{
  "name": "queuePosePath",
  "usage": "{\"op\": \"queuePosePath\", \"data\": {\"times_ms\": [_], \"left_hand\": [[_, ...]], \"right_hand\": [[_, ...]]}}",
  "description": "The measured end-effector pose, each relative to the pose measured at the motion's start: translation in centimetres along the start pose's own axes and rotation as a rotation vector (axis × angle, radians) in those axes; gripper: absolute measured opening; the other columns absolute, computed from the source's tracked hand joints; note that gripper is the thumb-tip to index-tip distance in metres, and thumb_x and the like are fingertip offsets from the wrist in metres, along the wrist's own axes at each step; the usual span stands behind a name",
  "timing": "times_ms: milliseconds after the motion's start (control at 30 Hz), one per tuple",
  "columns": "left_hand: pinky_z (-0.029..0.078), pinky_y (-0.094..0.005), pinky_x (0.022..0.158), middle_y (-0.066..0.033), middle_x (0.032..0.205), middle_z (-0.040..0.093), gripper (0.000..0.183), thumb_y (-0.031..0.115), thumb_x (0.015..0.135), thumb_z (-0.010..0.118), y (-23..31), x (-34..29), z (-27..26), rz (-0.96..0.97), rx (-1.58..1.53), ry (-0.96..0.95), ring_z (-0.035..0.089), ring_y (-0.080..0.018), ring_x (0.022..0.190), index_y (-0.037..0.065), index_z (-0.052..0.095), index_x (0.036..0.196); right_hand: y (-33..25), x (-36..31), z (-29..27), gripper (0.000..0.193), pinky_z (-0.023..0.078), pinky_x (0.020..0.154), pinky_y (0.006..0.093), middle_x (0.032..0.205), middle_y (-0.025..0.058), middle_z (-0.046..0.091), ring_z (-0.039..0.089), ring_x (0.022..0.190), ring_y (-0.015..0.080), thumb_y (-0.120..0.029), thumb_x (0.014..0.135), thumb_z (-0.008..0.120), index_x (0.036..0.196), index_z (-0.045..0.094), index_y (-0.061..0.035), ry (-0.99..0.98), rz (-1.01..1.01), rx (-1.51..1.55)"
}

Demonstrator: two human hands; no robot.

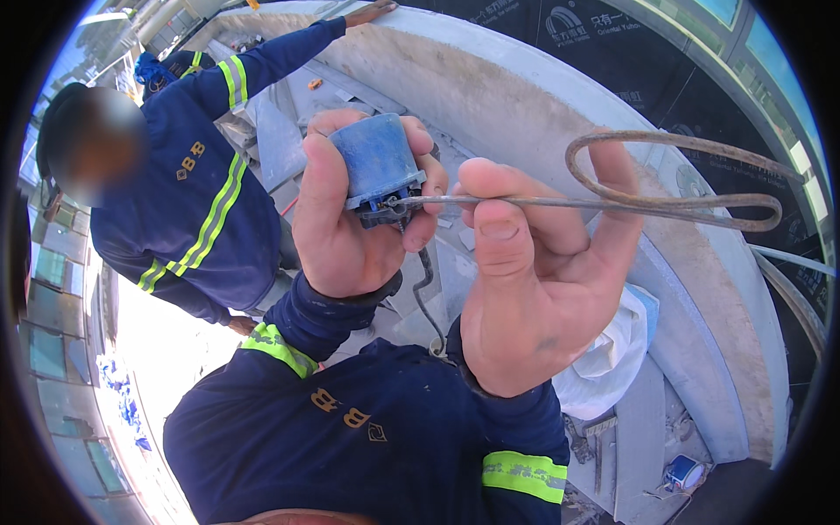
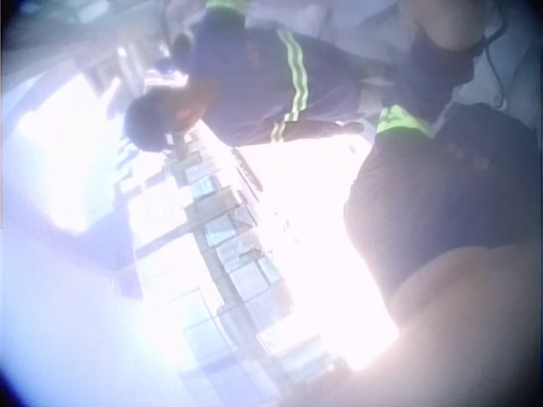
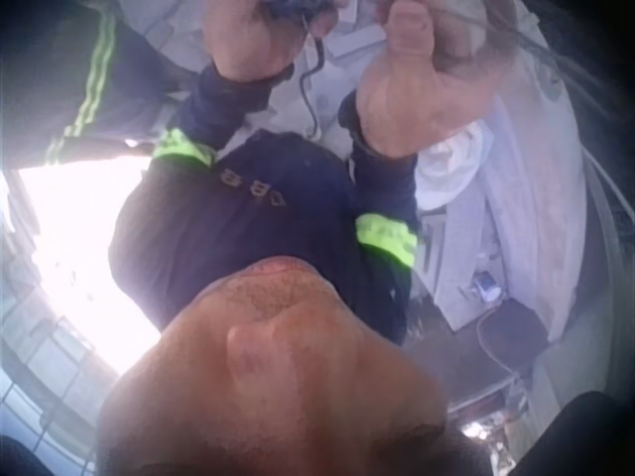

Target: The person uses a bent metal wire to probe and adjust internal contacts inside a small blue cylindrical electrical component. They repeatedly insert, twist, and reposition the wire while holding the component steady. A coworker is visible in the background handling tile pieces.

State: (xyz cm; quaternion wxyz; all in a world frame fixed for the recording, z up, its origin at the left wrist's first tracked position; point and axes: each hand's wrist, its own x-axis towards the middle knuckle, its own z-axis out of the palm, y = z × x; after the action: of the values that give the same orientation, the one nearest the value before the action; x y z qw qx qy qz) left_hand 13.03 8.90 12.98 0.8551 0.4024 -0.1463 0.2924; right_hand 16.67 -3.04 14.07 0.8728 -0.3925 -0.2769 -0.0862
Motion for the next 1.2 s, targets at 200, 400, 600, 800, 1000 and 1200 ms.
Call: {"op": "queuePosePath", "data": {"times_ms": [200, 400, 600, 800, 1000, 1200], "left_hand": [[0.048, -0.0303, 0.052, -0.0166, 0.109, 0.054, 0.033, 0.042, 0.102, 0.041, 0.7, 1.4, -1.4, -0.021, -0.016, 0.037, 0.063, -0.0245, 0.079, 0.012, 0.038, 0.115], [0.048, -0.0299, 0.053, -0.0153, 0.109, 0.055, 0.034, 0.042, 0.102, 0.043, 1.1, 1.6, -1.6, -0.002, 0.06, 0.043, 0.063, -0.0233, 0.08, 0.011, 0.039, 0.114], [0.048, -0.0301, 0.053, -0.0148, 0.108, 0.055, 0.034, 0.042, 0.102, 0.044, 0.9, 1.1, -0.9, -0.001, 0.08, 0.046, 0.063, -0.0229, 0.078, 0.01, 0.04, 0.114], [0.048, -0.0306, 0.052, -0.0165, 0.109, 0.055, 0.034, 0.043, 0.102, 0.042, 0.2, 0.4, -0.5, 0.007, 0.097, 0.024, 0.063, -0.0251, 0.078, 0.01, 0.04, 0.113], [0.049, -0.0308, 0.053, -0.0153, 0.107, 0.055, 0.034, 0.042, 0.101, 0.045, -0.2, -0.2, 0.4, 0.027, 0.086, 0.061, 0.063, -0.0234, 0.078, 0.01, 0.04, 0.112], [0.049, -0.031, 0.053, -0.0164, 0.109, 0.055, 0.036, 0.043, 0.102, 0.043, -0.2, 0.1, -0.5, 0.006, 0.102, 0.106, 0.063, -0.0249, 0.08, 0.009, 0.04, 0.112]], "right_hand": [[1.6, 1.0, 2.0, 0.051, 0.049, 0.075, 0.0263, 0.103, 0.0157, 0.07, 0.061, 0.082, 0.0135, -0.007, 0.094, 0.062, 0.137, 0.038, 0.0049, -0.05, 0.01, 0.045], [1.7, 1.2, 2.4, 0.031, 0.048, 0.068, 0.0262, 0.104, 0.017, 0.068, 0.059, 0.078, 0.0124, -0.008, 0.096, 0.058, 0.124, 0.053, 0.004, -0.06, 0.098, 0.15], [1.4, 0.9, 2.0, 0.029, 0.049, 0.066, 0.0252, 0.097, 0.0149, 0.068, 0.058, 0.073, 0.0122, -0.01, 0.093, 0.064, 0.117, 0.058, 0.0043, -0.028, 0.106, 0.136], [0.9, 0.3, 1.1, 0.038, 0.048, 0.065, 0.0245, 0.089, 0.0107, 0.066, 0.058, 0.07, 0.012, -0.01, 0.088, 0.071, 0.121, 0.059, 0.0048, 0.03, 0.076, 0.031], [0.8, 0.0, 0.2, 0.039, 0.048, 0.065, 0.0246, 0.094, 0.0128, 0.068, 0.059, 0.072, 0.0127, -0.008, 0.089, 0.07, 0.123, 0.058, 0.0055, 0.056, 0.022, 0.033], [1.4, 0.0, 0.8, 0.032, 0.049, 0.068, 0.026, 0.095, 0.0133, 0.068, 0.06, 0.077, 0.0133, -0.007, 0.09, 0.068, 0.119, 0.059, 0.0049, 0.049, 0.012, -0.044]]}}
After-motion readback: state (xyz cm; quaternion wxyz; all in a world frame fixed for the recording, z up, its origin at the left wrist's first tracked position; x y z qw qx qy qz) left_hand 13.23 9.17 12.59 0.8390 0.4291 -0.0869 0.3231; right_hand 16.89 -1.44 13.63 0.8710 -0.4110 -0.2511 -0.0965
